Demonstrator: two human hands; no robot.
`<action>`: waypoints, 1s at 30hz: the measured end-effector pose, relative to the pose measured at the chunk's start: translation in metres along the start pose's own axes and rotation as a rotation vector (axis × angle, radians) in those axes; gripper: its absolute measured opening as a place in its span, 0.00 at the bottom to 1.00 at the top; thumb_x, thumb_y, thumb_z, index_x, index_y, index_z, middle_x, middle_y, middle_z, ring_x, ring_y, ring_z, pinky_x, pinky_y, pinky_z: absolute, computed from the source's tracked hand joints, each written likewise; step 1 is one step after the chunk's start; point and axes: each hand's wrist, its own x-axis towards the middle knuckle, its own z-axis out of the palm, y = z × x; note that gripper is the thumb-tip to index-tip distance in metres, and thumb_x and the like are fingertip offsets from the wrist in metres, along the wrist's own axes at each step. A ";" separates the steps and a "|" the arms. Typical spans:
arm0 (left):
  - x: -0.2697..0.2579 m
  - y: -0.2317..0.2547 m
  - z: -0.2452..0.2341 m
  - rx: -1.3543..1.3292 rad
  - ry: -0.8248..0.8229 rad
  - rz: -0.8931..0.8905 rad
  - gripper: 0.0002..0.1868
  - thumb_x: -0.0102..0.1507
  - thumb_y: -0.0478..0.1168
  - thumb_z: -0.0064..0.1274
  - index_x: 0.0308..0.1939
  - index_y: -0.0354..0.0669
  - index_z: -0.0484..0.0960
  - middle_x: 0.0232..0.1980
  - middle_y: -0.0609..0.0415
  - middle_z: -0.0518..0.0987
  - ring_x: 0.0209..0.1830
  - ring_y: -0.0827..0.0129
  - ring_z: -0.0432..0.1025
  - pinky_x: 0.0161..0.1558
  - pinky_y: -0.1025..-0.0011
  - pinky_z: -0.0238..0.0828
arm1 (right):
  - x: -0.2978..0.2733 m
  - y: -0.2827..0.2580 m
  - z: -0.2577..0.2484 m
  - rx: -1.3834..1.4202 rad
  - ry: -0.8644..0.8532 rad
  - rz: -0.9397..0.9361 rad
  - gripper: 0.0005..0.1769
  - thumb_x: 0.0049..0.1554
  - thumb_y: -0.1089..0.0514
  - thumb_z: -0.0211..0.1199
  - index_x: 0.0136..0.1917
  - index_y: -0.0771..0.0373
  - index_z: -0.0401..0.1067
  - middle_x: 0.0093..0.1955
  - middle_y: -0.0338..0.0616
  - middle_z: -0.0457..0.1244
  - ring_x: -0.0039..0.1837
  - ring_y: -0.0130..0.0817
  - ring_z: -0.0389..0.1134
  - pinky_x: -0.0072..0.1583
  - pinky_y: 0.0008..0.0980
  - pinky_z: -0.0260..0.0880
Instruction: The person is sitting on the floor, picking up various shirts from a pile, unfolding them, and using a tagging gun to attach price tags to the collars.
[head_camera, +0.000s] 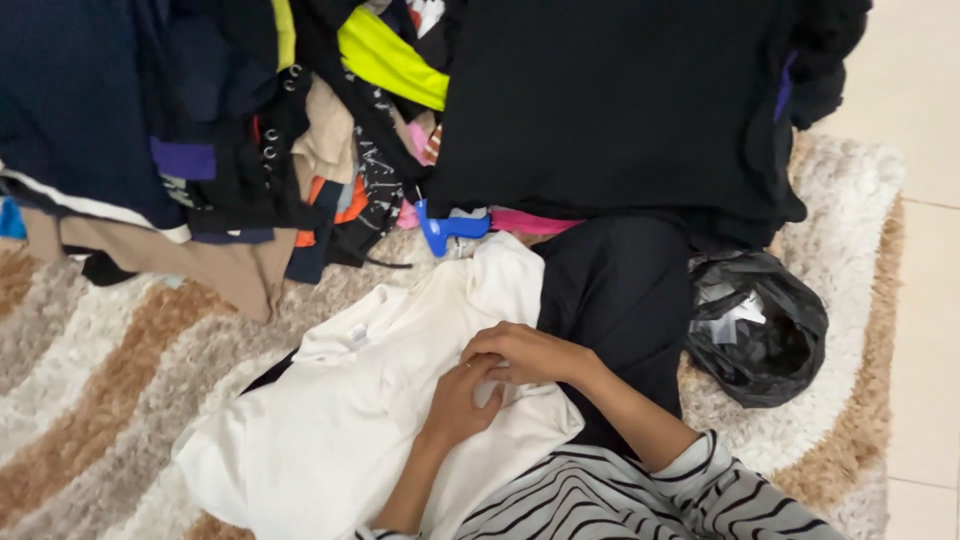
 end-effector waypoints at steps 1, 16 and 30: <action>0.004 0.019 -0.012 -0.002 -0.005 0.005 0.26 0.54 0.47 0.60 0.57 0.61 0.80 0.44 0.63 0.84 0.44 0.63 0.79 0.48 0.63 0.75 | 0.000 0.005 0.001 0.000 0.007 0.003 0.22 0.56 0.69 0.65 0.64 0.60 0.73 0.57 0.51 0.69 0.60 0.51 0.70 0.63 0.53 0.68; 0.024 0.079 -0.044 -0.516 -0.207 -0.237 0.25 0.63 0.42 0.58 0.64 0.45 0.73 0.56 0.51 0.81 0.42 0.68 0.81 0.47 0.72 0.79 | -0.013 0.022 -0.009 -0.267 0.150 -0.058 0.14 0.40 0.71 0.63 0.42 0.63 0.78 0.43 0.43 0.73 0.45 0.37 0.74 0.50 0.33 0.71; 0.106 0.144 0.028 -0.223 -0.241 0.248 0.16 0.66 0.41 0.54 0.58 0.56 0.83 0.52 0.59 0.81 0.55 0.62 0.74 0.57 0.65 0.70 | -0.174 0.077 -0.058 -0.756 1.150 0.491 0.16 0.64 0.52 0.61 0.65 0.51 0.75 0.61 0.46 0.66 0.64 0.48 0.68 0.62 0.45 0.67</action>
